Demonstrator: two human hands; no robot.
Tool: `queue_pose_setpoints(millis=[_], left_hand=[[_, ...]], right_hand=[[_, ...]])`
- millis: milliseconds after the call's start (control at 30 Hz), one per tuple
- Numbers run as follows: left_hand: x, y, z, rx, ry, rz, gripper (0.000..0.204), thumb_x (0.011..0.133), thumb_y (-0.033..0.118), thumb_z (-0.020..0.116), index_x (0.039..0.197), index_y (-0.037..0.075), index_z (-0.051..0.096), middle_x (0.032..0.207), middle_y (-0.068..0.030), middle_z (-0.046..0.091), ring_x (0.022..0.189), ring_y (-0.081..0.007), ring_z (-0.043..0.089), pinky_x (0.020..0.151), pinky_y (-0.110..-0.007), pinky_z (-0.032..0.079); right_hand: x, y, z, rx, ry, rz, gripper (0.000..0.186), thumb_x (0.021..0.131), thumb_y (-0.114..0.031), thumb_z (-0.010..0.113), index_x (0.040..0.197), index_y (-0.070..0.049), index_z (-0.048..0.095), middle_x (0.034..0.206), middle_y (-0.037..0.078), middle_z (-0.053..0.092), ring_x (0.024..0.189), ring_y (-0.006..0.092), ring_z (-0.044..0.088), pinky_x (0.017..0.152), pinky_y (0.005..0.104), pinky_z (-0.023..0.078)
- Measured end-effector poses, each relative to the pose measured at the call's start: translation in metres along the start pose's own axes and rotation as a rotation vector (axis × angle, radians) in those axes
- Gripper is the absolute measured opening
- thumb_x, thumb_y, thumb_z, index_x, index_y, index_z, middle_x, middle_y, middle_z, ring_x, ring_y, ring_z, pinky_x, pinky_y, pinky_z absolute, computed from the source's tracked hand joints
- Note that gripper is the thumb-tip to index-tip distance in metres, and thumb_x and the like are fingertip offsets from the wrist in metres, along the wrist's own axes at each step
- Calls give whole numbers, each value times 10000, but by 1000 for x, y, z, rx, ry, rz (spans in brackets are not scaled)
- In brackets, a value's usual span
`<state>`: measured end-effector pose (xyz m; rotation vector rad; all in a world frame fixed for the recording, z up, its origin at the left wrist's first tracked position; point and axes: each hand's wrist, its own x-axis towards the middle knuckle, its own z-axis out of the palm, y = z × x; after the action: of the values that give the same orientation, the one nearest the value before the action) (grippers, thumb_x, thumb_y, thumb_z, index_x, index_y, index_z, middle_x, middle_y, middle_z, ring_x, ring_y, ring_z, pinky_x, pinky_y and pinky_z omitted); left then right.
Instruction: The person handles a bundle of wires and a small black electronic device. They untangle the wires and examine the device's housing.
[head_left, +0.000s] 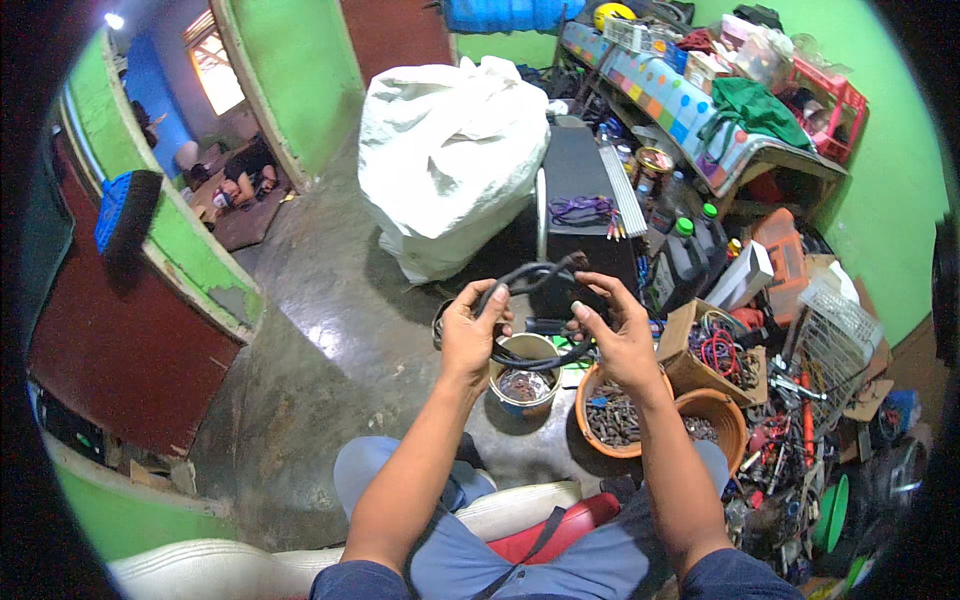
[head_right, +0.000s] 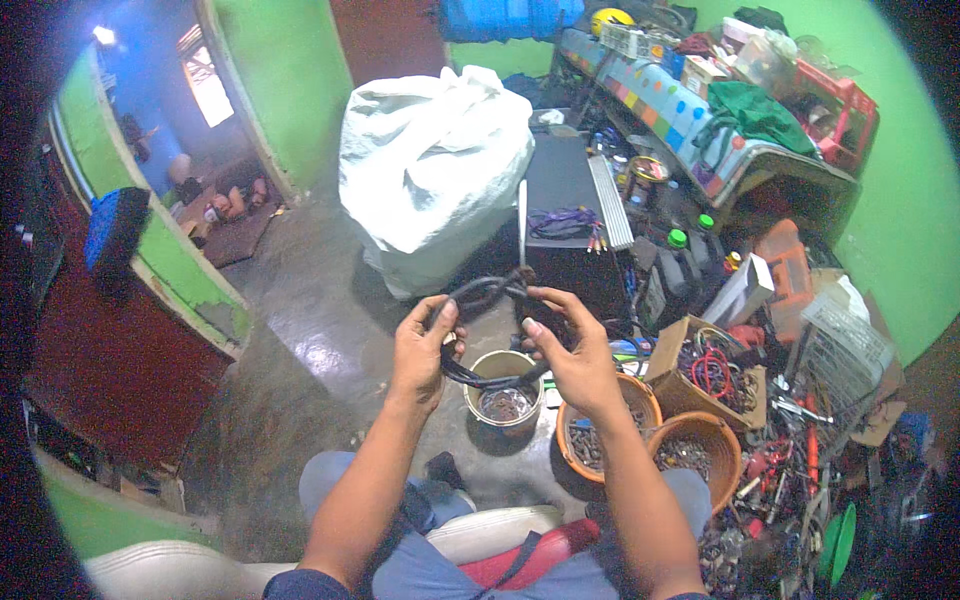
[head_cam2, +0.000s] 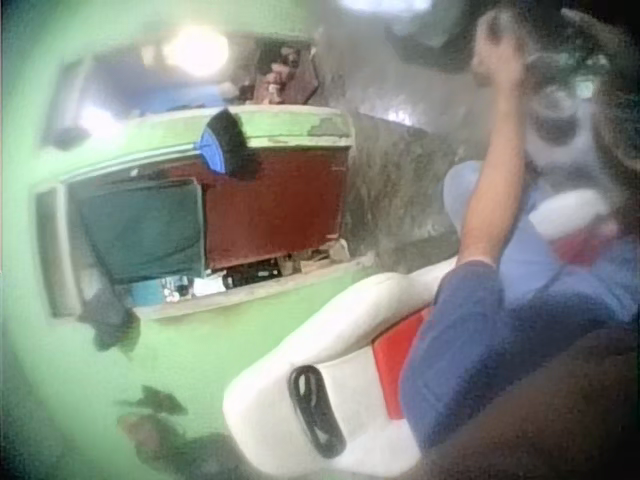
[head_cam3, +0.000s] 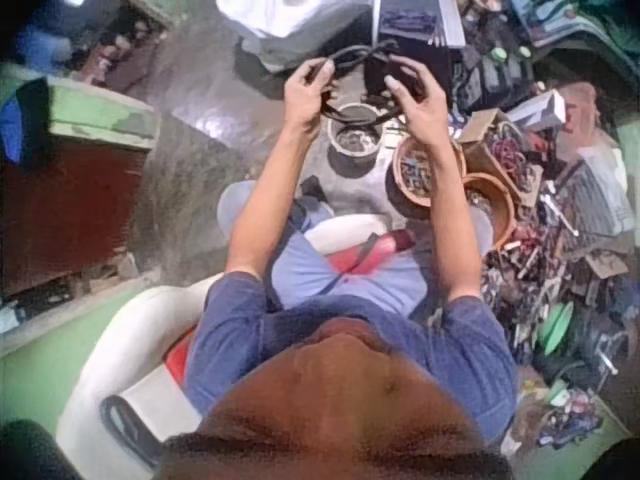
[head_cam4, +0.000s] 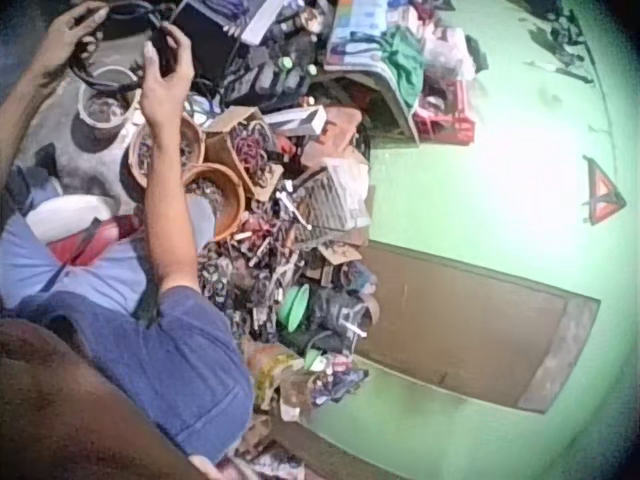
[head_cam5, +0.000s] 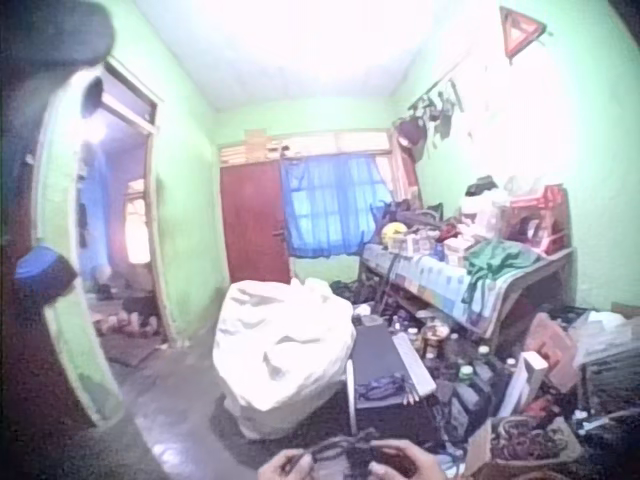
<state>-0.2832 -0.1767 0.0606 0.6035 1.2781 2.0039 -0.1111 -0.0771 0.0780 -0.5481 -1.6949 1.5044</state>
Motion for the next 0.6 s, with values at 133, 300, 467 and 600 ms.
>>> queue_pose_setpoints(millis=[133,300,467,600], left_hand=[[1,4,2,-68,16,7,219,969,241,671,1021,34,621,799,-35,629,631,-111,602,542,-253,520],[3,4,-12,-4,47,0,231,969,244,672,948,18,633,717,-27,588,586,-110,576,505,-260,495],[7,9,-13,82,93,6,219,944,221,709,930,10,652,718,-10,590,580,-92,556,508,-254,486],[11,13,-13,363,121,103,243,901,199,755,969,-20,674,707,0,609,583,-69,537,521,-235,448]], right_hand=[[3,-1,2,99,-39,35,357,1001,-109,583,1350,-42,547,1074,100,663,833,112,653,710,255,539],[18,13,21,155,-104,20,348,1026,-112,531,1367,-45,533,963,86,692,784,109,647,680,253,524],[31,24,29,236,-55,81,301,1019,-146,564,1298,-42,600,923,82,694,729,93,620,618,251,515],[34,29,30,280,-46,86,286,1014,-164,580,1266,-37,625,902,84,700,706,80,603,577,240,506]])
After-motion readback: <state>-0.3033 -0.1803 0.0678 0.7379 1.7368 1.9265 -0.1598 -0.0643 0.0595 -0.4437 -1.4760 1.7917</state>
